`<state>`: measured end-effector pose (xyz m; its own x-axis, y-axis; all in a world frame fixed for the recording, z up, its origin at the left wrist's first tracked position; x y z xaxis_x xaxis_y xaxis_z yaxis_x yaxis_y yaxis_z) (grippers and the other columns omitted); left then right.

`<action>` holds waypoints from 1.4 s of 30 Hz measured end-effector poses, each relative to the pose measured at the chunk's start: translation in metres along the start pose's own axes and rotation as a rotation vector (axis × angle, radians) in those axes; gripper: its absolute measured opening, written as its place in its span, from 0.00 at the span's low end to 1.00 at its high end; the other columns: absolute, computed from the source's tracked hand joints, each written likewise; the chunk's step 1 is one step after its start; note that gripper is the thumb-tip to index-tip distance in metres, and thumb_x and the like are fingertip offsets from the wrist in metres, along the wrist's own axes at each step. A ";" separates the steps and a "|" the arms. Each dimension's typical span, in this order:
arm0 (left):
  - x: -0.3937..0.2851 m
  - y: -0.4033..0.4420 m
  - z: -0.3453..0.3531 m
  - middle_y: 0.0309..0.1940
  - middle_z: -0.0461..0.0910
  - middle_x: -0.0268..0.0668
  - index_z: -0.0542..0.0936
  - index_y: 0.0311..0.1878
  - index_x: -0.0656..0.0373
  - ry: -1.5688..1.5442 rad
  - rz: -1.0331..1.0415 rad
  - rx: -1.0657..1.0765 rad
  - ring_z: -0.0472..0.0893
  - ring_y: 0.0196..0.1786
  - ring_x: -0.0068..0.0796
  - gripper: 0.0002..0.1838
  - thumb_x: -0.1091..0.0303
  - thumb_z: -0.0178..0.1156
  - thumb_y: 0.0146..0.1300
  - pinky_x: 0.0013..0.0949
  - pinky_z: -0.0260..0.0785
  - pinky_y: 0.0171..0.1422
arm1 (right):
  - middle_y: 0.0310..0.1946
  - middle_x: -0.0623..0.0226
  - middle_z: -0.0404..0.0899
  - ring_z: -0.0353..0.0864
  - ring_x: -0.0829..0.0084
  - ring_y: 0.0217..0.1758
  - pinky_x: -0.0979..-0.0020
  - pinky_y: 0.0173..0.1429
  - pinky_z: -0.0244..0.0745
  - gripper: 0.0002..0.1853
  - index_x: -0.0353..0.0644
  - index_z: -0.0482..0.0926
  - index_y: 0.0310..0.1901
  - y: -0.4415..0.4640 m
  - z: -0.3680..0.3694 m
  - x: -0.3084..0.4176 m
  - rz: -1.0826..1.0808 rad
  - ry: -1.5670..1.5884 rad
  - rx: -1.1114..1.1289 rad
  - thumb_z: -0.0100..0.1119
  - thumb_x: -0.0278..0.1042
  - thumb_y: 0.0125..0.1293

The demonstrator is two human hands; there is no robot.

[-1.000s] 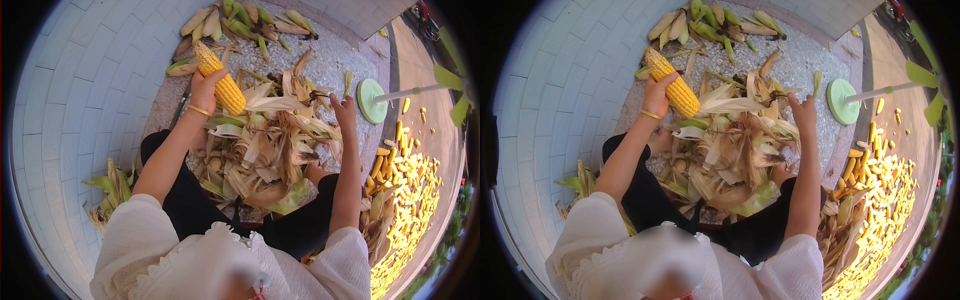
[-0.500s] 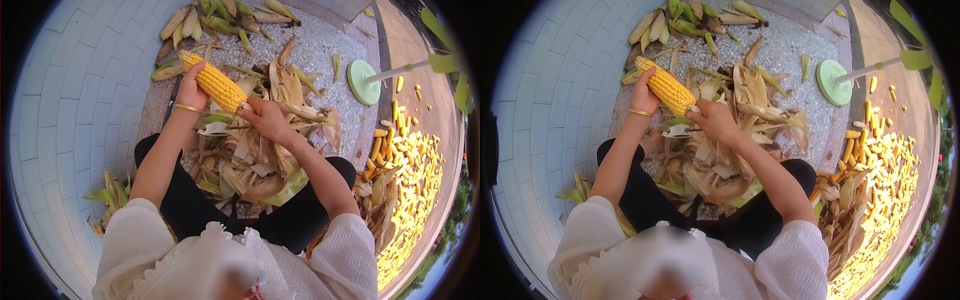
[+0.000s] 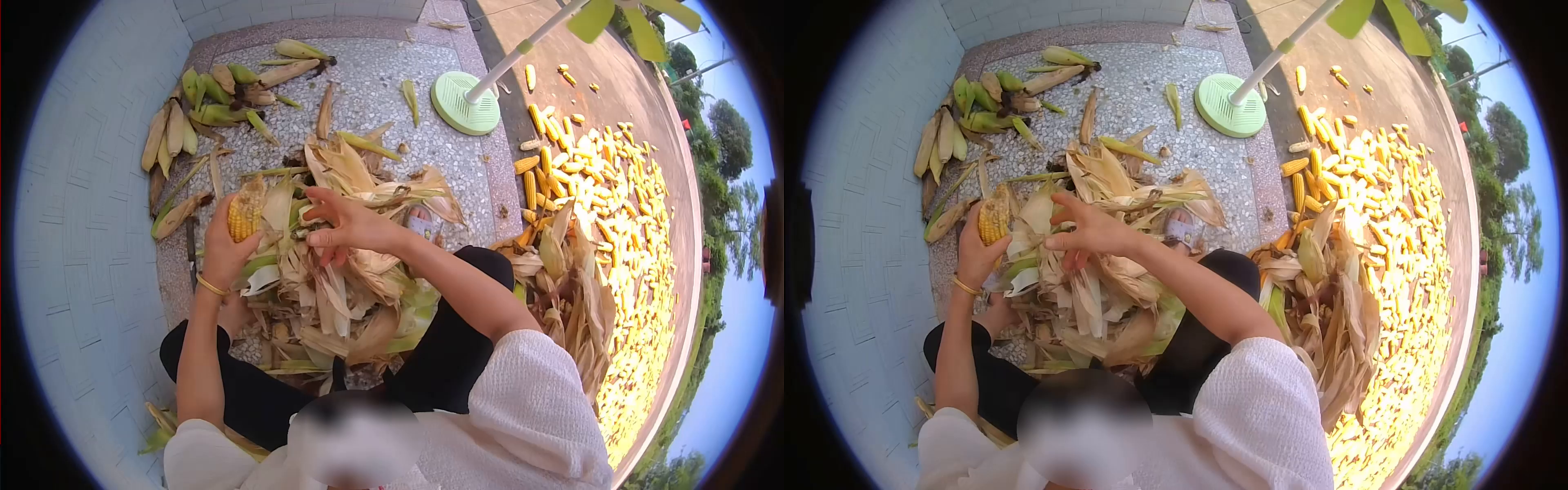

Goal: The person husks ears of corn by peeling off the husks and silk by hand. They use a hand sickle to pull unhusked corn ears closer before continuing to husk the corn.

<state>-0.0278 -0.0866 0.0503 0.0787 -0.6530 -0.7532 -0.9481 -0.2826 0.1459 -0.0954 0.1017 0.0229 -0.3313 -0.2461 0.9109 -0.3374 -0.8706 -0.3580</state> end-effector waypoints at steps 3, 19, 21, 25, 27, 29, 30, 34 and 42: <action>-0.030 -0.014 0.058 0.45 0.74 0.49 0.66 0.59 0.66 0.078 0.185 0.289 0.76 0.48 0.49 0.35 0.69 0.67 0.46 0.40 0.68 0.55 | 0.59 0.48 0.67 0.84 0.68 0.34 0.72 0.34 0.81 0.40 0.36 0.53 0.68 -0.005 -0.005 0.000 0.002 0.101 -0.022 0.64 0.39 0.60; 0.028 -0.007 0.099 0.53 0.69 0.48 0.66 0.61 0.62 0.093 -0.022 0.388 0.72 0.56 0.48 0.34 0.68 0.66 0.49 0.40 0.66 0.60 | 0.44 0.50 0.77 0.80 0.69 0.41 0.70 0.43 0.77 0.36 0.27 0.62 0.62 -0.208 -0.315 -0.052 -0.247 0.128 -1.491 0.65 0.26 0.51; 0.029 -0.012 0.097 0.53 0.69 0.48 0.67 0.60 0.63 0.131 -0.018 0.404 0.72 0.56 0.49 0.33 0.68 0.65 0.49 0.40 0.66 0.60 | 0.47 0.52 0.77 0.78 0.68 0.45 0.69 0.47 0.74 0.38 0.28 0.61 0.64 -0.184 -0.300 -0.033 -0.197 -0.039 -1.414 0.66 0.29 0.51; 0.029 -0.018 0.091 0.51 0.70 0.50 0.68 0.58 0.63 0.143 0.034 0.406 0.72 0.54 0.50 0.30 0.68 0.64 0.50 0.41 0.66 0.59 | 0.46 0.51 0.80 0.82 0.62 0.45 0.67 0.50 0.75 0.25 0.34 0.75 0.54 -0.096 -0.207 0.019 -0.127 -0.559 -0.872 0.63 0.35 0.56; 0.031 -0.019 0.087 0.51 0.70 0.50 0.69 0.58 0.64 0.153 0.056 0.394 0.72 0.53 0.50 0.30 0.68 0.64 0.51 0.41 0.66 0.58 | 0.46 0.50 0.80 0.82 0.61 0.47 0.65 0.51 0.75 0.24 0.37 0.73 0.57 -0.065 -0.164 0.019 -0.020 -0.804 -0.559 0.62 0.34 0.58; 0.036 -0.020 0.085 0.50 0.70 0.49 0.69 0.58 0.65 0.152 -0.005 0.438 0.72 0.53 0.50 0.29 0.66 0.63 0.52 0.42 0.66 0.58 | 0.43 0.48 0.80 0.80 0.55 0.46 0.60 0.51 0.74 0.22 0.37 0.74 0.54 -0.052 -0.134 0.013 -0.008 -1.094 -0.367 0.60 0.35 0.58; 0.037 -0.020 0.083 0.50 0.70 0.49 0.69 0.58 0.65 0.152 -0.008 0.437 0.72 0.53 0.50 0.29 0.66 0.63 0.52 0.42 0.66 0.58 | 0.43 0.48 0.80 0.80 0.55 0.46 0.60 0.51 0.74 0.22 0.37 0.74 0.54 -0.047 -0.129 0.012 -0.009 -1.095 -0.364 0.60 0.35 0.58; 0.048 -0.031 0.076 0.52 0.70 0.49 0.69 0.58 0.66 0.170 -0.060 0.499 0.72 0.55 0.50 0.29 0.64 0.62 0.54 0.43 0.64 0.59 | 0.37 0.47 0.79 0.78 0.50 0.45 0.55 0.50 0.72 0.17 0.36 0.74 0.48 -0.028 -0.111 0.005 0.079 -1.163 -0.293 0.57 0.34 0.58; 0.140 -0.074 0.052 0.52 0.71 0.50 0.71 0.55 0.65 0.229 -0.172 0.500 0.71 0.54 0.51 0.29 0.64 0.65 0.49 0.44 0.64 0.60 | 0.34 0.48 0.79 0.78 0.49 0.42 0.54 0.48 0.72 0.14 0.34 0.73 0.44 -0.010 -0.072 0.023 0.032 -1.181 -0.198 0.55 0.34 0.59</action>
Point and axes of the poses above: each hand's wrist, its own y-axis towards the middle knuckle, its own z-axis out of the palm, x = y × z, the point moved 8 cm from there along y, towards the middle knuckle
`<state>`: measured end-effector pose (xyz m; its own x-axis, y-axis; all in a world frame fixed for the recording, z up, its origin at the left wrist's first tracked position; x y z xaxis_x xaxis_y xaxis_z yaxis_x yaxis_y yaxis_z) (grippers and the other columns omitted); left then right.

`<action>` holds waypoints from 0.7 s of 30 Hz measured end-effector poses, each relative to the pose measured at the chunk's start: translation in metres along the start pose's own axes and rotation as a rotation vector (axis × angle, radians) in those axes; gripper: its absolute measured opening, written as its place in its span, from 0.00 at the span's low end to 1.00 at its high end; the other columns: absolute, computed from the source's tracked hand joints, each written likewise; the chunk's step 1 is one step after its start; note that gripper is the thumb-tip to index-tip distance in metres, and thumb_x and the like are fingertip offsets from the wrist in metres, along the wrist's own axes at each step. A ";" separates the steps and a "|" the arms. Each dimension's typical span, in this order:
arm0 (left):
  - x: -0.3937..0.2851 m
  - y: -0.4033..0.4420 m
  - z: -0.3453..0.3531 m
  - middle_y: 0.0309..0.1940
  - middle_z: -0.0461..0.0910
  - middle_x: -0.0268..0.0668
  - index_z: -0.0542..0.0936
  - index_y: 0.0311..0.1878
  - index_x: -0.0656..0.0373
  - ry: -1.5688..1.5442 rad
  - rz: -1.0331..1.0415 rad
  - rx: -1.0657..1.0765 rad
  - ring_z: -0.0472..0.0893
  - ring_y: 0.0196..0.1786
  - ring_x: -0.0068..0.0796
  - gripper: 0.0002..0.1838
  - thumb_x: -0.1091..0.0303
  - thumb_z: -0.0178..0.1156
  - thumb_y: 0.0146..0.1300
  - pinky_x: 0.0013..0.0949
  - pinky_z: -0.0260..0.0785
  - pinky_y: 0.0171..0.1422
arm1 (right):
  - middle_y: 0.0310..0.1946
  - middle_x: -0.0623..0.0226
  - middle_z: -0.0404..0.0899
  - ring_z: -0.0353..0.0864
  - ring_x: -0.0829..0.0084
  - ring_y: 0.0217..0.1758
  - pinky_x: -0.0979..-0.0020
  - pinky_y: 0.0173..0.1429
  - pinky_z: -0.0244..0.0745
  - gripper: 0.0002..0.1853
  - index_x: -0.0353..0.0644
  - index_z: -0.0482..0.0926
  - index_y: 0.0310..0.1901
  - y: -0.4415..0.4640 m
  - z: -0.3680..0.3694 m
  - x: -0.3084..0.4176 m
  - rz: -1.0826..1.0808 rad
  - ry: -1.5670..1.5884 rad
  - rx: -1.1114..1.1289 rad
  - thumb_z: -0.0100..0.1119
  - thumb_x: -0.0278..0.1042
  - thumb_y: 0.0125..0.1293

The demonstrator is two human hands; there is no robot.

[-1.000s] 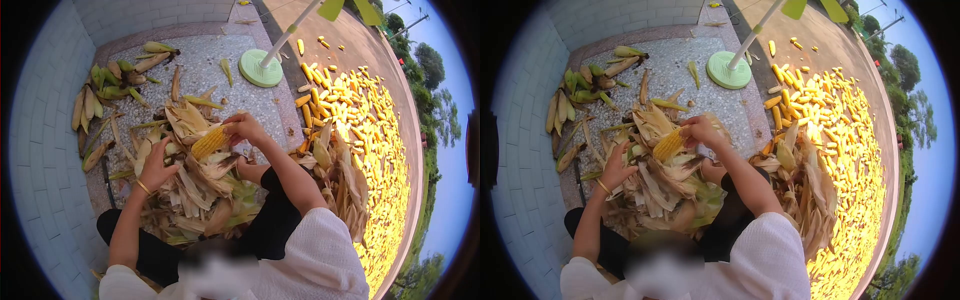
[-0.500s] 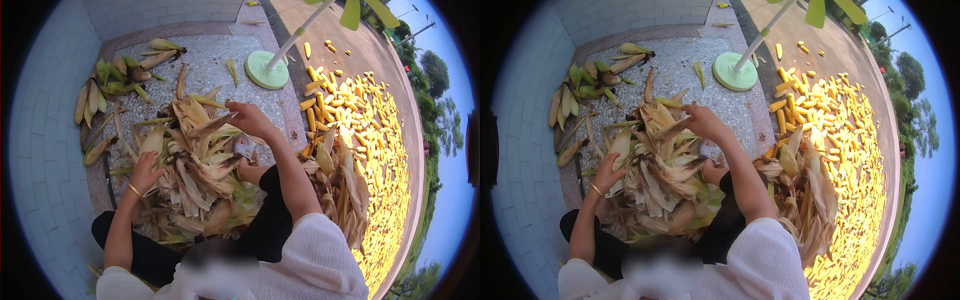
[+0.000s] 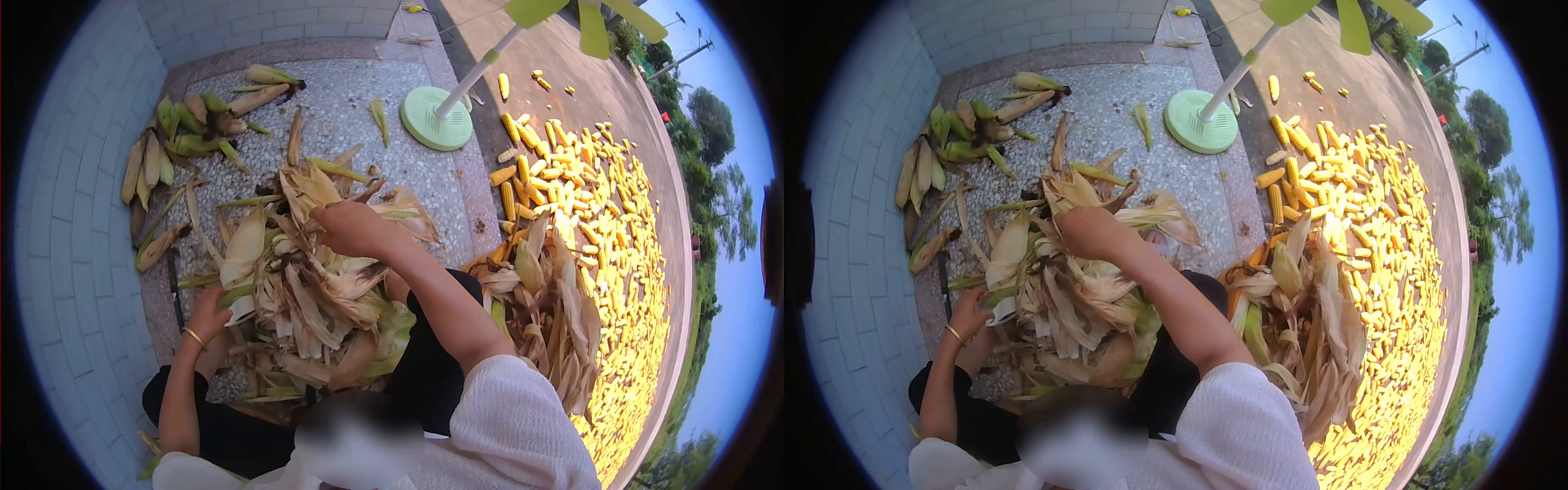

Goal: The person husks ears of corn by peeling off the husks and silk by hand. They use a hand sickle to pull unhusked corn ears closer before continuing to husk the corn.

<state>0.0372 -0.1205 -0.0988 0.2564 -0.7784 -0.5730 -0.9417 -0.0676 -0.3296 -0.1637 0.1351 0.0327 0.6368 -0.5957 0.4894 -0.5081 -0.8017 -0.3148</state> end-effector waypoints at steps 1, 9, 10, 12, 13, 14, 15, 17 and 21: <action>0.009 -0.001 0.003 0.51 0.72 0.51 0.72 0.54 0.64 0.051 -0.053 0.061 0.71 0.54 0.51 0.29 0.63 0.65 0.47 0.44 0.65 0.60 | 0.34 0.48 0.79 0.79 0.49 0.42 0.53 0.47 0.72 0.14 0.34 0.73 0.44 0.002 0.002 0.001 0.010 -0.007 -0.003 0.56 0.34 0.59; 0.158 0.035 -0.010 0.39 0.79 0.51 0.78 0.41 0.64 0.095 -0.312 0.022 0.79 0.45 0.50 0.18 0.64 0.63 0.47 0.43 0.71 0.51 | 0.37 0.47 0.79 0.78 0.48 0.44 0.53 0.48 0.71 0.24 0.38 0.69 0.57 0.021 0.027 0.058 -0.055 -0.083 0.131 0.58 0.32 0.58; 0.153 0.039 -0.028 0.41 0.79 0.53 0.79 0.39 0.64 0.116 -0.370 0.035 0.79 0.47 0.50 0.15 0.65 0.61 0.48 0.44 0.71 0.53 | 0.39 0.48 0.79 0.77 0.47 0.44 0.54 0.48 0.71 0.24 0.38 0.69 0.56 0.023 0.030 0.062 -0.090 -0.046 0.123 0.59 0.32 0.57; 0.202 0.055 -0.042 0.42 0.79 0.55 0.80 0.39 0.64 0.167 -0.431 -0.029 0.78 0.48 0.51 0.14 0.66 0.58 0.50 0.44 0.70 0.55 | 0.42 0.48 0.78 0.77 0.47 0.44 0.54 0.48 0.72 0.24 0.38 0.70 0.56 0.026 0.033 0.069 -0.100 -0.077 0.150 0.61 0.31 0.56; 0.226 0.064 -0.047 0.42 0.79 0.54 0.80 0.39 0.65 0.209 -0.427 -0.067 0.78 0.49 0.51 0.14 0.67 0.57 0.50 0.44 0.70 0.55 | 0.40 0.49 0.78 0.78 0.49 0.44 0.55 0.47 0.72 0.24 0.37 0.70 0.55 0.028 0.033 0.070 -0.116 -0.077 0.143 0.61 0.31 0.56; 0.242 0.072 -0.055 0.42 0.79 0.54 0.80 0.39 0.65 0.203 -0.450 -0.068 0.78 0.49 0.51 0.14 0.67 0.57 0.50 0.44 0.70 0.55 | 0.39 0.51 0.78 0.78 0.50 0.43 0.56 0.47 0.73 0.24 0.37 0.71 0.55 0.030 0.032 0.071 -0.126 -0.078 0.134 0.62 0.30 0.55; 0.257 0.076 -0.068 0.45 0.78 0.53 0.79 0.41 0.64 0.225 -0.526 -0.102 0.78 0.50 0.50 0.14 0.68 0.57 0.51 0.45 0.70 0.55 | 0.39 0.51 0.78 0.78 0.50 0.43 0.56 0.48 0.72 0.25 0.36 0.70 0.55 0.035 0.032 0.067 -0.075 -0.064 0.152 0.62 0.30 0.55; 0.294 0.086 -0.075 0.48 0.77 0.51 0.79 0.43 0.64 0.240 -0.616 -0.124 0.78 0.52 0.49 0.14 0.69 0.56 0.52 0.46 0.70 0.56 | 0.41 0.51 0.78 0.78 0.51 0.42 0.57 0.49 0.71 0.25 0.35 0.70 0.55 0.042 0.033 0.060 0.006 -0.101 0.190 0.62 0.30 0.54; 0.350 0.132 -0.081 0.55 0.73 0.43 0.76 0.50 0.58 0.502 -0.572 -0.130 0.72 0.59 0.43 0.15 0.73 0.53 0.58 0.47 0.66 0.60 | 0.42 0.53 0.78 0.78 0.53 0.42 0.58 0.49 0.71 0.24 0.35 0.70 0.54 0.053 0.047 0.036 0.043 -0.149 0.225 0.60 0.28 0.54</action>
Point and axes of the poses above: each hand's wrist, its own y-axis towards the middle knuckle, its own z-axis out of the palm, x = y × z, the point moved 8 cm from there along y, towards the middle knuckle
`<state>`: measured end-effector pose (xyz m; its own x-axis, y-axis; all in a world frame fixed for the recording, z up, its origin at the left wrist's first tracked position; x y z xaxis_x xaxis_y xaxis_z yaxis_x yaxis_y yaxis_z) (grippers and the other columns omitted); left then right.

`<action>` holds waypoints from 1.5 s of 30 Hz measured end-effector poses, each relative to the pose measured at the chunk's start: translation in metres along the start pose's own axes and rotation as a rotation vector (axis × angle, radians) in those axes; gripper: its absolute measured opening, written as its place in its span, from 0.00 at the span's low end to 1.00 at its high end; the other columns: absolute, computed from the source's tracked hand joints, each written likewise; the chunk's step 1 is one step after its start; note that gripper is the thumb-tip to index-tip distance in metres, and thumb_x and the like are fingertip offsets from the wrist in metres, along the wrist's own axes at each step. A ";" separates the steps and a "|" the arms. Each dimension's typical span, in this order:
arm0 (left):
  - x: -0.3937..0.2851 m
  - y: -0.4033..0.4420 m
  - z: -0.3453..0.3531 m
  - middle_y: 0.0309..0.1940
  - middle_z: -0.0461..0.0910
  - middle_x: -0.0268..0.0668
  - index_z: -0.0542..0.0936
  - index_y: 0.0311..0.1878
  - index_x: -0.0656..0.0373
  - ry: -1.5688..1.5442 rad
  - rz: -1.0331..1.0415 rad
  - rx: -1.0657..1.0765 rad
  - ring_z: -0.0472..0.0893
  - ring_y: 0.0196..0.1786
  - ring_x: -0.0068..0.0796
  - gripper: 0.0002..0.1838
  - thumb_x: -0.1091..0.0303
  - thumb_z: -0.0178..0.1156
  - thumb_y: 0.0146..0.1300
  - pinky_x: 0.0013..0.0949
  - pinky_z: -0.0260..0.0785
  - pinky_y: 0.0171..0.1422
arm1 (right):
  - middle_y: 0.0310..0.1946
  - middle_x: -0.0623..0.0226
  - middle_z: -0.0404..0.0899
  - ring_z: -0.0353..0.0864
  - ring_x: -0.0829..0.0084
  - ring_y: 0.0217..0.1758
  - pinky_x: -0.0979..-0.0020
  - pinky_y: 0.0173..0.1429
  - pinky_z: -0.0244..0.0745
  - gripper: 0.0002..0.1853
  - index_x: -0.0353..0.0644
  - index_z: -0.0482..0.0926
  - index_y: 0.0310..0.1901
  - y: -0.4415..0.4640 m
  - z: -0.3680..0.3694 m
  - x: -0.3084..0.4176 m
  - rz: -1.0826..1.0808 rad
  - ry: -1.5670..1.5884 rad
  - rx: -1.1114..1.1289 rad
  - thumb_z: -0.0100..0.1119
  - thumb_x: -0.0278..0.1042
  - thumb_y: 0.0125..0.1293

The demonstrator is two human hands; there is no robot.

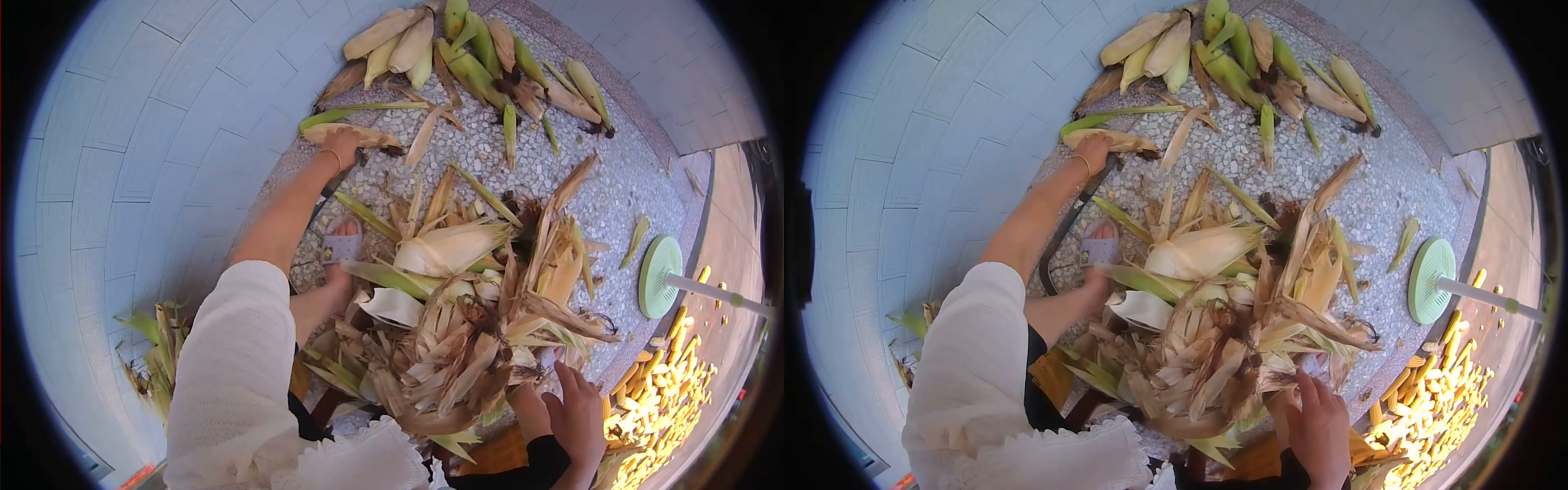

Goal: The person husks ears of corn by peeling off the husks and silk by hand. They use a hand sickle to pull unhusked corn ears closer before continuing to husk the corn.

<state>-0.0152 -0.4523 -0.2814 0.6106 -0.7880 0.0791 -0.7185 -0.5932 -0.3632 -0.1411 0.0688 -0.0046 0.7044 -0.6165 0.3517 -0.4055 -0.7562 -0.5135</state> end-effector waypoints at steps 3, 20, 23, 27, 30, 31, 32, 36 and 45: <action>0.009 0.046 0.031 0.57 0.71 0.39 0.72 0.55 0.56 0.088 0.054 -0.071 0.69 0.62 0.40 0.18 0.73 0.53 0.60 0.49 0.62 0.62 | 0.44 0.48 0.77 0.76 0.45 0.44 0.55 0.49 0.69 0.26 0.33 0.70 0.55 0.009 0.016 -0.010 0.110 0.013 0.070 0.63 0.27 0.52; -0.162 -0.138 -0.160 0.51 0.77 0.41 0.70 0.60 0.65 -1.064 0.423 0.285 0.77 0.51 0.28 0.37 0.60 0.71 0.46 0.32 0.67 0.58 | 0.39 0.52 0.80 0.79 0.51 0.40 0.59 0.44 0.74 0.20 0.37 0.74 0.52 -0.023 -0.011 0.023 -0.094 0.141 -0.126 0.61 0.31 0.58; -0.238 -0.236 -0.188 0.52 0.75 0.38 0.67 0.61 0.69 -1.337 0.455 0.529 0.74 0.54 0.25 0.38 0.64 0.71 0.47 0.31 0.65 0.61 | 0.36 0.56 0.80 0.81 0.60 0.35 0.66 0.42 0.75 0.18 0.34 0.75 0.50 -0.027 -0.019 0.030 -0.214 0.458 -0.268 0.61 0.34 0.61; -0.312 -0.336 -0.198 0.56 0.72 0.39 0.63 0.64 0.67 -1.463 0.515 0.686 0.72 0.57 0.28 0.40 0.66 0.70 0.48 0.31 0.63 0.64 | 0.30 0.64 0.80 0.78 0.75 0.29 0.73 0.36 0.74 0.17 0.29 0.76 0.44 -0.030 -0.028 0.019 -0.216 0.956 -0.399 0.62 0.37 0.63; -0.336 -0.370 -0.197 0.57 0.70 0.40 0.61 0.65 0.67 -1.410 0.577 0.675 0.69 0.60 0.29 0.40 0.68 0.69 0.50 0.32 0.61 0.66 | 0.28 0.67 0.79 0.78 0.79 0.29 0.75 0.34 0.73 0.14 0.29 0.77 0.37 -0.037 -0.030 0.004 -0.079 1.081 -0.257 0.60 0.36 0.64; -0.338 -0.374 -0.202 0.59 0.68 0.39 0.59 0.67 0.66 -1.411 0.606 0.590 0.68 0.62 0.29 0.41 0.68 0.68 0.51 0.33 0.60 0.67 | 0.26 0.67 0.79 0.78 0.78 0.28 0.75 0.34 0.73 0.13 0.30 0.77 0.34 -0.038 -0.031 0.002 -0.084 1.057 -0.255 0.60 0.35 0.63; -0.339 -0.374 -0.207 0.62 0.66 0.39 0.56 0.69 0.65 -1.411 0.635 0.500 0.67 0.64 0.28 0.43 0.68 0.67 0.52 0.33 0.59 0.68 | 0.25 0.67 0.78 0.78 0.78 0.28 0.75 0.34 0.73 0.11 0.31 0.77 0.32 -0.038 -0.031 0.002 -0.092 1.030 -0.254 0.59 0.34 0.62; -0.349 -0.361 -0.196 0.61 0.67 0.40 0.56 0.68 0.65 -1.274 0.592 0.341 0.68 0.63 0.29 0.42 0.65 0.67 0.54 0.33 0.61 0.66 | 0.14 0.57 0.75 0.78 0.69 0.19 0.67 0.27 0.72 0.15 0.27 0.77 0.22 -0.024 -0.025 -0.009 0.047 0.806 -0.471 0.59 0.35 0.52; -0.342 -0.321 -0.202 0.55 0.73 0.40 0.59 0.66 0.67 -1.318 0.562 0.252 0.73 0.56 0.26 0.34 0.63 0.61 0.62 0.30 0.65 0.61 | 0.13 0.57 0.73 0.73 0.71 0.17 0.67 0.26 0.68 0.10 0.29 0.78 0.23 -0.009 -0.036 -0.001 0.022 0.935 -0.713 0.61 0.30 0.48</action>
Point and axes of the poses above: each hand's wrist, its own y-axis towards the middle knuckle, its own z-axis out of the palm, x = y × z, the point moved 8 cm from there along y, towards the middle knuckle
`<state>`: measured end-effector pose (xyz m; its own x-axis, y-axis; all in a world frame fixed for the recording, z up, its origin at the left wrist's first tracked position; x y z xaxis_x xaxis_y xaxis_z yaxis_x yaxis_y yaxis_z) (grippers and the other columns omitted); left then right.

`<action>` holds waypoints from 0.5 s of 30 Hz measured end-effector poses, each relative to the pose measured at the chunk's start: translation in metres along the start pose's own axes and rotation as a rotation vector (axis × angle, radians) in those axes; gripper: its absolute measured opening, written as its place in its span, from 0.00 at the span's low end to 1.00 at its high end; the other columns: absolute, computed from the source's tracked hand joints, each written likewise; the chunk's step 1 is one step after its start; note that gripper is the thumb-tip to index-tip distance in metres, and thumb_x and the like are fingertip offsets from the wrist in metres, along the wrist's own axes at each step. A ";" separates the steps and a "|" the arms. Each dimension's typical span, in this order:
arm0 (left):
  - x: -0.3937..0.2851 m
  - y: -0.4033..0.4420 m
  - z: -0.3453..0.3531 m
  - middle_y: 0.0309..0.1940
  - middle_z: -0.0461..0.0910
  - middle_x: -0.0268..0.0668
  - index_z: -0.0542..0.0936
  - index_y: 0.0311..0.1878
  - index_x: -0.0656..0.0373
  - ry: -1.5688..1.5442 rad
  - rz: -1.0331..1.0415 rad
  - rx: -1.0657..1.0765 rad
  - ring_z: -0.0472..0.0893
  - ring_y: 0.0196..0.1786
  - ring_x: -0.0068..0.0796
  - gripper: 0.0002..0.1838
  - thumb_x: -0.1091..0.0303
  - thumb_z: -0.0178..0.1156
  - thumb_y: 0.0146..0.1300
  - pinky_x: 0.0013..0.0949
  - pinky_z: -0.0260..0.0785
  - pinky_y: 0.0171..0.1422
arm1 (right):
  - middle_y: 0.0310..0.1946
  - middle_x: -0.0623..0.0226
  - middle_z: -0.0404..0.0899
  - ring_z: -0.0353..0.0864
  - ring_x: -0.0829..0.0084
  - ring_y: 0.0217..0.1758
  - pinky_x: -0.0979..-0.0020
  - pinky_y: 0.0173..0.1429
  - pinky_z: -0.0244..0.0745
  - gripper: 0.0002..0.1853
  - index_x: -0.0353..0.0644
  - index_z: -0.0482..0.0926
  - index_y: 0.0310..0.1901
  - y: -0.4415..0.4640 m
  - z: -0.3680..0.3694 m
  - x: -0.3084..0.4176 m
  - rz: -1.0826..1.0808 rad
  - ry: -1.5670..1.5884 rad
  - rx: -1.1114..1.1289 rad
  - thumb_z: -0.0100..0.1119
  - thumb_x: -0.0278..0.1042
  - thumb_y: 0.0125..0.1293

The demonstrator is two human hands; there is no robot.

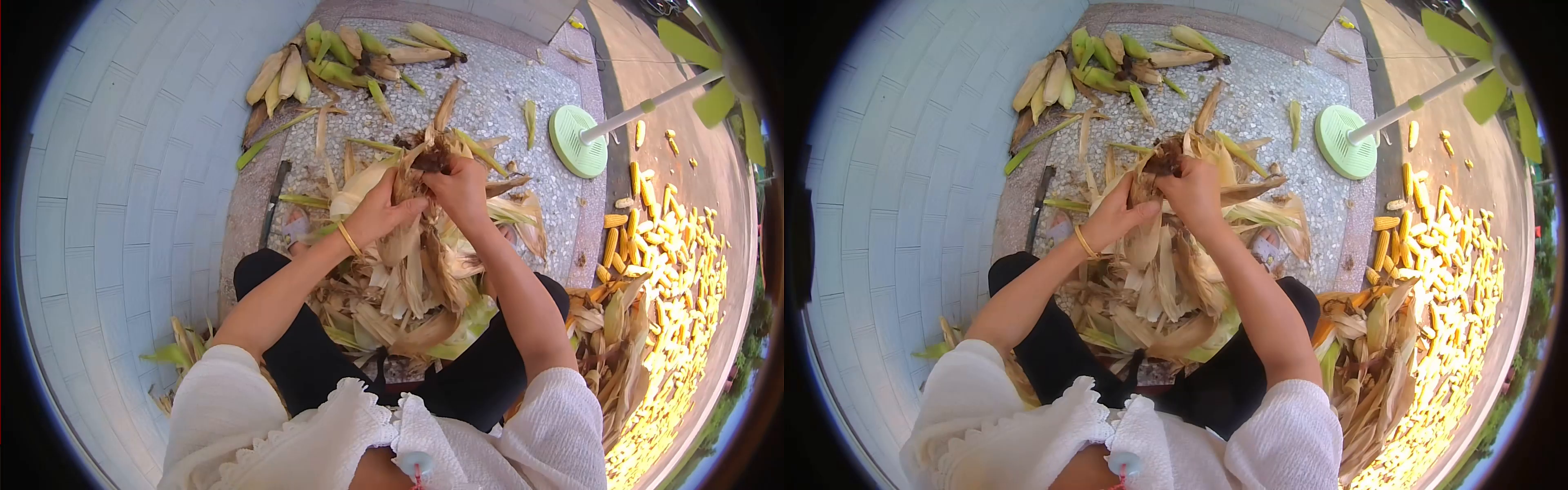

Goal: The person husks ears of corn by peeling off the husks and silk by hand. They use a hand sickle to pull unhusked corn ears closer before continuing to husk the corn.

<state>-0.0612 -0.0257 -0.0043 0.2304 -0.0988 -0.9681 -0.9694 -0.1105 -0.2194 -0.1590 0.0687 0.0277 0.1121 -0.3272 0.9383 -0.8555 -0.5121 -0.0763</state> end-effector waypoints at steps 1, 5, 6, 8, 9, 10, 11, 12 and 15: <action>0.002 0.006 -0.007 0.52 0.74 0.39 0.62 0.62 0.67 -0.042 0.080 -0.085 0.74 0.51 0.25 0.30 0.59 0.60 0.64 0.30 0.68 0.56 | 0.13 0.59 0.73 0.73 0.73 0.17 0.69 0.25 0.67 0.10 0.29 0.77 0.22 0.000 0.002 0.008 -0.059 -0.003 -0.033 0.61 0.29 0.49; 0.016 0.015 -0.047 0.49 0.76 0.38 0.67 0.59 0.65 -0.574 -0.006 -0.355 0.76 0.48 0.26 0.26 0.54 0.56 0.67 0.33 0.71 0.53 | 0.17 0.64 0.76 0.74 0.76 0.19 0.73 0.25 0.69 0.07 0.30 0.77 0.26 0.003 0.019 -0.005 0.087 0.286 0.023 0.58 0.27 0.53; 0.017 0.014 -0.060 0.50 0.76 0.37 0.69 0.57 0.62 -0.802 -0.046 -0.406 0.76 0.52 0.30 0.25 0.52 0.55 0.68 0.37 0.71 0.56 | 0.21 0.64 0.78 0.76 0.78 0.20 0.76 0.26 0.71 0.06 0.29 0.77 0.31 -0.002 0.019 -0.002 0.092 0.430 0.018 0.55 0.24 0.56; 0.033 0.017 -0.090 0.50 0.76 0.37 0.71 0.57 0.59 -0.958 -0.057 -0.491 0.77 0.52 0.31 0.23 0.51 0.53 0.68 0.36 0.70 0.57 | 0.30 0.62 0.81 0.80 0.78 0.30 0.77 0.37 0.76 0.08 0.30 0.77 0.39 -0.012 0.017 0.008 0.068 0.585 0.089 0.51 0.20 0.60; 0.040 0.016 -0.099 0.51 0.77 0.37 0.72 0.56 0.56 -1.110 -0.079 -0.558 0.77 0.52 0.33 0.21 0.50 0.52 0.69 0.36 0.70 0.58 | 0.30 0.62 0.81 0.80 0.78 0.30 0.77 0.37 0.76 0.08 0.30 0.77 0.39 -0.016 0.019 0.017 0.062 0.584 0.102 0.51 0.20 0.60; 0.041 0.017 -0.104 0.49 0.78 0.37 0.72 0.56 0.56 -1.115 -0.060 -0.557 0.78 0.50 0.34 0.22 0.49 0.51 0.69 0.39 0.71 0.57 | 0.33 0.59 0.81 0.80 0.76 0.36 0.75 0.43 0.75 0.06 0.31 0.77 0.37 -0.020 0.021 0.034 -0.023 0.619 0.145 0.51 0.19 0.61; 0.044 0.018 -0.104 0.49 0.78 0.37 0.72 0.56 0.56 -1.119 -0.053 -0.563 0.78 0.50 0.34 0.22 0.49 0.51 0.69 0.39 0.71 0.57 | 0.37 0.57 0.81 0.80 0.74 0.42 0.73 0.50 0.74 0.04 0.32 0.77 0.36 -0.021 0.022 0.046 -0.106 0.653 0.186 0.52 0.19 0.62; 0.046 0.021 -0.095 0.48 0.78 0.37 0.73 0.55 0.55 -1.059 -0.102 -0.511 0.79 0.49 0.34 0.21 0.49 0.51 0.69 0.39 0.72 0.56 | 0.40 0.57 0.80 0.77 0.71 0.48 0.71 0.56 0.69 0.03 0.34 0.75 0.38 -0.021 0.028 0.045 -0.092 0.668 0.268 0.50 0.22 0.67; 0.054 0.017 -0.071 0.43 0.79 0.37 0.74 0.52 0.57 -0.943 -0.189 -0.512 0.80 0.43 0.33 0.22 0.48 0.52 0.68 0.39 0.74 0.50 | 0.31 0.63 0.77 0.76 0.72 0.38 0.71 0.50 0.70 0.05 0.37 0.72 0.41 -0.017 0.061 0.024 0.005 0.836 0.335 0.47 0.27 0.70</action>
<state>-0.0596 -0.1029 -0.0517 0.0022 0.7377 -0.6752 -0.7239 -0.4646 -0.5099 -0.1113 0.0214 0.0309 -0.4078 0.2873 0.8667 -0.6480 -0.7598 -0.0531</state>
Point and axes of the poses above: each hand's wrist, its own y-axis towards the middle knuckle, its own z-axis out of the palm, x = y × z, the point moved 8 cm from there along y, towards the middle knuckle
